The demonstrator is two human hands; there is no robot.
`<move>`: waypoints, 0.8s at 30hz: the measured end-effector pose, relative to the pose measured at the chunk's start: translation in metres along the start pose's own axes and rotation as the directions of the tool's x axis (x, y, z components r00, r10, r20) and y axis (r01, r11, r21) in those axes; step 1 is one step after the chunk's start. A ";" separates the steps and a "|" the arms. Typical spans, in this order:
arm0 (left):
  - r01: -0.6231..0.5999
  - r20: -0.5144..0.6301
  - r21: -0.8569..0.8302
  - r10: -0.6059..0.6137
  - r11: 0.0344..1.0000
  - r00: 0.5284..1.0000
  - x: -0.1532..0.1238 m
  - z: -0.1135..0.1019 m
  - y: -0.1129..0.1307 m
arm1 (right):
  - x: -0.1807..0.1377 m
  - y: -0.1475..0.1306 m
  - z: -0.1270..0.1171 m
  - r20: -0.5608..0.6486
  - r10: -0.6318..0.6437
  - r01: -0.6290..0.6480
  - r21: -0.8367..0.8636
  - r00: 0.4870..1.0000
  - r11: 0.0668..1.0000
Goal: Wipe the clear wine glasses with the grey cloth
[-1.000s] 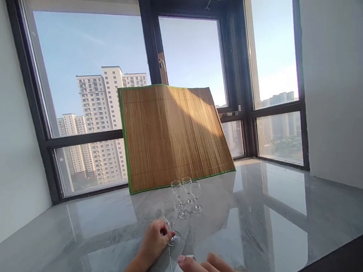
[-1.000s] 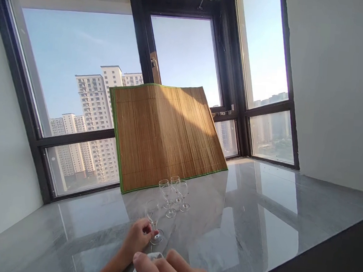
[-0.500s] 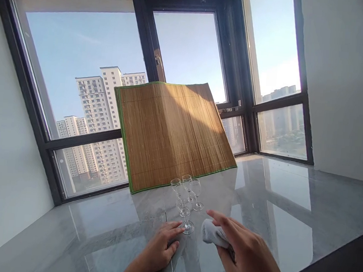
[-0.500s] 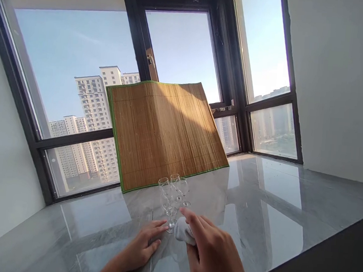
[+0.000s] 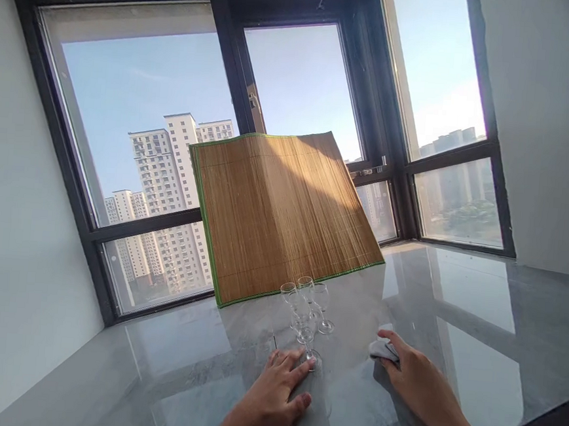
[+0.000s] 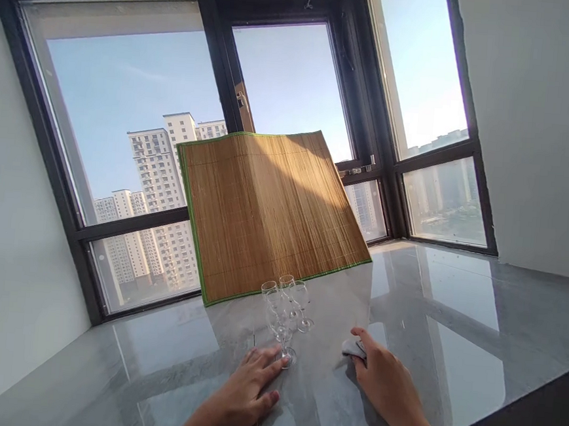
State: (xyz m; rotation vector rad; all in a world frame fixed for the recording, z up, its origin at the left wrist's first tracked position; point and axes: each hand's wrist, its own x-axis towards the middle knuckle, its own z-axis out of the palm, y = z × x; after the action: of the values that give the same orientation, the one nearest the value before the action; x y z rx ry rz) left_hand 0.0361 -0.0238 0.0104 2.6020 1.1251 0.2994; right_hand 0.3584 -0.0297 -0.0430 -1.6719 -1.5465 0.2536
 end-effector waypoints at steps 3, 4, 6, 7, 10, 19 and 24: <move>-0.011 -0.031 0.014 0.011 1.000 0.999 0.000 0.000 0.002 | 0.000 0.001 0.000 -0.021 0.008 -0.008 -0.012 1.000 1.000; -0.012 -0.055 0.019 0.013 1.000 0.998 -0.001 0.000 0.002 | -0.001 0.000 0.000 -0.023 0.006 -0.006 -0.002 1.000 1.000; -0.009 -0.112 0.027 0.012 1.000 0.994 -0.001 0.002 0.001 | -0.001 0.000 -0.002 -0.026 0.001 0.000 0.029 1.000 1.000; -0.009 -0.136 0.026 0.012 1.000 0.991 -0.001 0.003 0.000 | -0.002 0.000 -0.002 -0.027 0.000 0.001 0.046 1.000 0.999; -0.024 -0.157 -0.007 0.023 1.000 0.987 -0.001 0.006 -0.004 | -0.001 0.000 -0.005 -0.035 0.016 -0.014 0.082 0.999 0.997; 0.105 -0.289 0.131 -0.063 0.986 0.955 -0.001 0.003 -0.021 | -0.002 0.002 -0.009 -0.069 0.020 -0.007 0.181 0.997 0.984; 0.333 -0.389 0.143 -0.257 0.932 0.885 -0.008 -0.009 -0.059 | 0.000 0.002 -0.010 -0.061 0.024 -0.014 0.155 0.998 0.988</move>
State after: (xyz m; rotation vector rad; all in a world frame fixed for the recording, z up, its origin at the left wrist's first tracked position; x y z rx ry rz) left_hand -0.0122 0.0103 -0.0022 2.5540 1.7468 0.6486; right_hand 0.3664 -0.0333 -0.0380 -1.5591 -1.4283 0.3204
